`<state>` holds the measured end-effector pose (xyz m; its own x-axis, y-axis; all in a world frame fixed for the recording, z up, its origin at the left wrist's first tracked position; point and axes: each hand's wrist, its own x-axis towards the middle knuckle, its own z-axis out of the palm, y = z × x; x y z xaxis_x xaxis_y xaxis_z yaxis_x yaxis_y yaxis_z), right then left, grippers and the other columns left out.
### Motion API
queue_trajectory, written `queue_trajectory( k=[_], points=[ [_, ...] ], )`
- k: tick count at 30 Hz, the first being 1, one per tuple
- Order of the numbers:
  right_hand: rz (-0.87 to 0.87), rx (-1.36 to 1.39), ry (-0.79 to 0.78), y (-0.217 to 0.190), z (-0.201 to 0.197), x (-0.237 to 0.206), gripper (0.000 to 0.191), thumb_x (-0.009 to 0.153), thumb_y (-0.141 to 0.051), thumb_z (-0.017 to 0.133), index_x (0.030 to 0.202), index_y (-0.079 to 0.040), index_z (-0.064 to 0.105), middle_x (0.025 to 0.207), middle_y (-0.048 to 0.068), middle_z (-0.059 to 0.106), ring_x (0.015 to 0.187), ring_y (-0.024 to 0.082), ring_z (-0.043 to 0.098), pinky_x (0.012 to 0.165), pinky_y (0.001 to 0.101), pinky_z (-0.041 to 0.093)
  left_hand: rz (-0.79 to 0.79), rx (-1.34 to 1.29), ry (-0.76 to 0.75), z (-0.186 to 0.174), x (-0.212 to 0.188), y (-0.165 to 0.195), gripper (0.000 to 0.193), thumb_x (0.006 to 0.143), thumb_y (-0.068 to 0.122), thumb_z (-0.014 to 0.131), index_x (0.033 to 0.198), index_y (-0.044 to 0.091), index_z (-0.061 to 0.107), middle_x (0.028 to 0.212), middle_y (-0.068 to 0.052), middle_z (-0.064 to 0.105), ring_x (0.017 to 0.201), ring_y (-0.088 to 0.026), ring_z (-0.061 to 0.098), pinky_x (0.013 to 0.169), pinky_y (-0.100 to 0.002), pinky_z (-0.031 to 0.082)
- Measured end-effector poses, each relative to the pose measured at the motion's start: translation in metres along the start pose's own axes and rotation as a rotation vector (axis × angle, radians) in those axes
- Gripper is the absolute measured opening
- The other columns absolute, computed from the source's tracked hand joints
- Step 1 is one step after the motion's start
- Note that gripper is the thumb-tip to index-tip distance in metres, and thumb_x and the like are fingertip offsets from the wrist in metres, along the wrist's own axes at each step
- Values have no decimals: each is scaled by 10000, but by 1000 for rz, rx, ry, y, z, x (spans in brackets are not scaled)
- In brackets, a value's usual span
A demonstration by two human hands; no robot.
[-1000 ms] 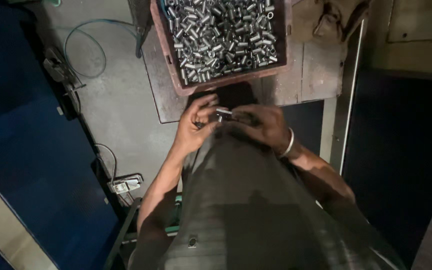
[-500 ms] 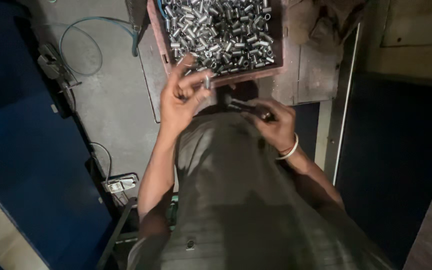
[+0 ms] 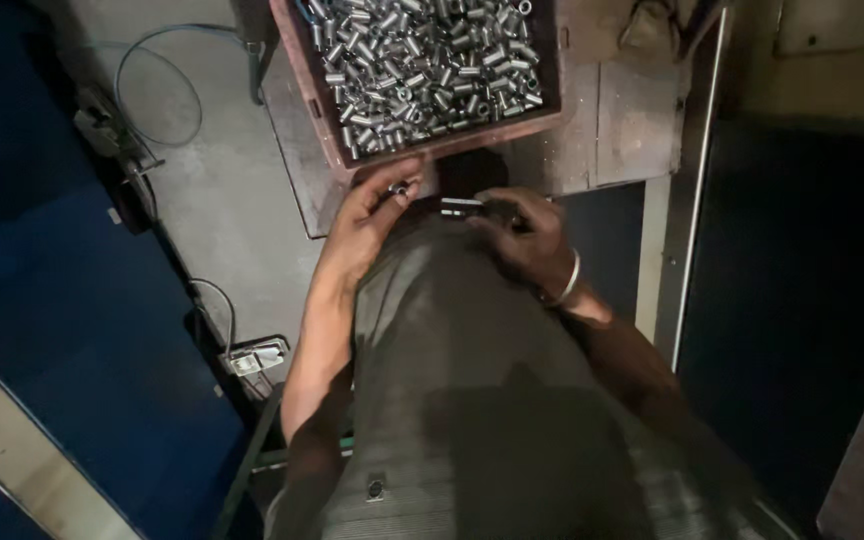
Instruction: The person picks small cylindrical metal parts from a bin on the workbench and turns each one in their hands to check it. They then walk to a lathe, operate it and clear metal chips from the machine bed, before returning to the bench to continue handling and checking parts from the bin.
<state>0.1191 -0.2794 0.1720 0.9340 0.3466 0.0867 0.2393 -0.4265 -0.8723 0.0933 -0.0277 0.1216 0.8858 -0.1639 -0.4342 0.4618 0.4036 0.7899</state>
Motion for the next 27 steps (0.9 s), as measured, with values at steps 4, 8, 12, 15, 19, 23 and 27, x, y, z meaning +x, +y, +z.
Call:
queue_trajectory(
  k=[4,8,12,15,19,23,27],
  points=[
    [150,74,-67,-1,3,2,331,869,-74,877,1160,-39,725,979,80,737,772,123,679,666,268,538,-53,-165,49,-10,-6,-13,403,974,-78,624,1368,6,596,1291,-112,703,1170,-191,687,1013,-329,558],
    [111,73,-25,-2,8,5,329,858,-59,882,1148,-39,726,956,75,731,792,129,681,691,273,537,129,-105,-26,-16,-5,-19,414,901,-123,754,1299,-34,680,1200,-135,746,1069,-213,722,951,-350,592],
    [86,95,1,-2,7,5,319,861,-40,868,1148,-40,728,957,81,729,766,130,664,678,279,529,213,135,-21,-12,-4,-15,519,832,-36,836,1319,8,663,1164,-110,753,1057,-189,729,928,-336,618],
    [29,56,25,1,5,3,335,839,-61,887,1133,-46,727,922,69,724,769,130,695,683,282,552,298,367,-50,-3,-4,-6,632,794,20,890,1371,36,634,1185,-98,743,1088,-175,722,964,-328,596],
    [27,71,24,5,1,1,338,860,-57,883,1156,-42,718,964,81,743,812,140,716,710,292,568,342,437,-96,7,-3,6,679,809,28,906,1423,53,618,1238,-96,702,1142,-168,715,1030,-317,552],
    [5,72,25,1,3,1,289,903,-36,826,1171,-44,718,965,77,750,827,142,731,720,291,580,311,428,-101,13,1,8,666,795,-32,845,1408,61,602,1361,-112,663,1135,-164,686,1036,-314,536],
    [73,68,49,-6,7,4,288,881,-78,860,1131,-47,719,885,61,729,762,140,715,672,288,567,297,443,-100,16,3,5,691,784,-68,838,1422,57,605,1233,-83,724,1121,-159,695,1053,-324,535]
  ],
)
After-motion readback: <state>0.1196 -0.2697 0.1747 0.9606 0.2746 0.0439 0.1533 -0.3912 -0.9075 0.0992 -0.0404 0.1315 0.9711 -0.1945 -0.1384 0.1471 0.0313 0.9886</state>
